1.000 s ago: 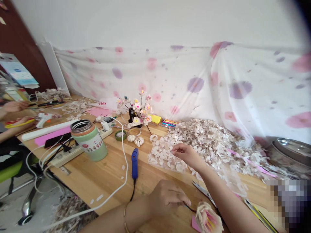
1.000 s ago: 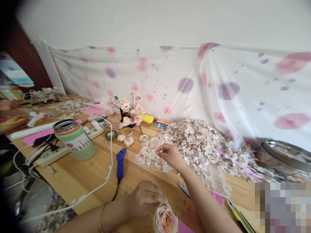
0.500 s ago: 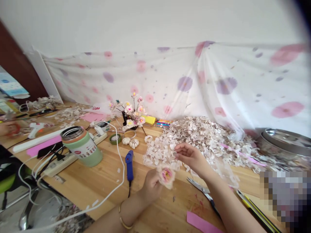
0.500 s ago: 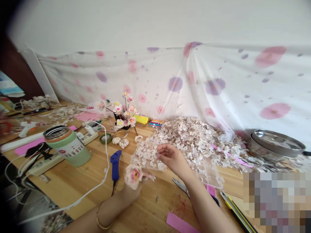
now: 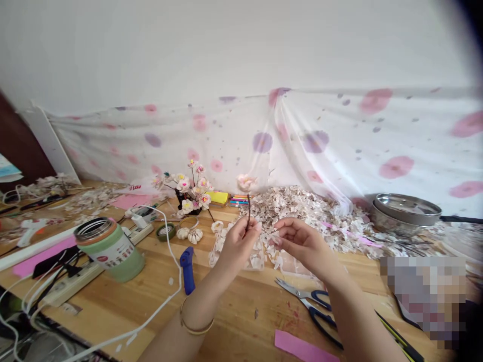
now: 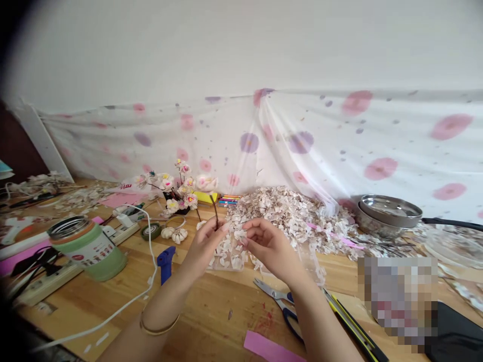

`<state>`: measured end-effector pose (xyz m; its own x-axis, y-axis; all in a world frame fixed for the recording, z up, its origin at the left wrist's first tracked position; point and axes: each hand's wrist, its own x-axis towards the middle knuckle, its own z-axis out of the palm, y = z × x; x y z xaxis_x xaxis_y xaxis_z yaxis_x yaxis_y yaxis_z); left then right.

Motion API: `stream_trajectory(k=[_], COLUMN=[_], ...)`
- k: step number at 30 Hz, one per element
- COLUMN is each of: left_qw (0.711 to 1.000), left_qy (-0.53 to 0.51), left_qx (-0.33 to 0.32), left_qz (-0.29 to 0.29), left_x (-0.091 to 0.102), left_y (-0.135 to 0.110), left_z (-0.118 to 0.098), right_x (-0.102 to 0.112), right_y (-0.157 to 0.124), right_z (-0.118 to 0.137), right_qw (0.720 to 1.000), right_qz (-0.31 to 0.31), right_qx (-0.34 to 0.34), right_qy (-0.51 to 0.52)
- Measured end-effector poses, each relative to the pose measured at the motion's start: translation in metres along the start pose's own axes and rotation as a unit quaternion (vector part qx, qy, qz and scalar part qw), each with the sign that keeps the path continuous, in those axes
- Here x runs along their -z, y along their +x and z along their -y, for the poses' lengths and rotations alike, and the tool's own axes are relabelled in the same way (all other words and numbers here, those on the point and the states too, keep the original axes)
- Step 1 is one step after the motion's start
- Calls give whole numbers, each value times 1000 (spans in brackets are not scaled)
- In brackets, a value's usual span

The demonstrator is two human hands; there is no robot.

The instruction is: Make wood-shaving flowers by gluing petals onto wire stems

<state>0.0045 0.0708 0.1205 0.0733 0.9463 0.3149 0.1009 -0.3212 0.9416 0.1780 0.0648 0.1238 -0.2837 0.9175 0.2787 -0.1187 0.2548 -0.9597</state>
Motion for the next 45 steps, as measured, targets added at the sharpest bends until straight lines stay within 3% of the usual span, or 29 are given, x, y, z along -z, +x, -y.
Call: stream_trajectory(k=[3, 6, 20, 29, 36, 45], left_qw=[998, 994, 990, 992, 987, 990], left_qy=[0, -2, 28, 48, 129, 94], left_qx=[5, -2, 19, 5, -43, -29], left_qz=[65, 106, 139, 116, 90, 103], left_x=[-9, -15, -23, -23, -22, -19], left_y=[10, 13, 11, 15, 14, 18], left_z=[-10, -7, -3, 0, 3, 3], right_x=[8, 16, 28, 19, 16, 17], right_y=[-4, -7, -3, 2, 9, 8], right_z=[6, 11, 10, 0, -10, -6], right_qw=[999, 995, 940, 955, 977, 973], right_qz=[-13, -19, -21, -66, -103, -98], right_qx=[29, 52, 128, 149, 102, 103], right_qy=[-40, -87, -315, -246, -158, -181])
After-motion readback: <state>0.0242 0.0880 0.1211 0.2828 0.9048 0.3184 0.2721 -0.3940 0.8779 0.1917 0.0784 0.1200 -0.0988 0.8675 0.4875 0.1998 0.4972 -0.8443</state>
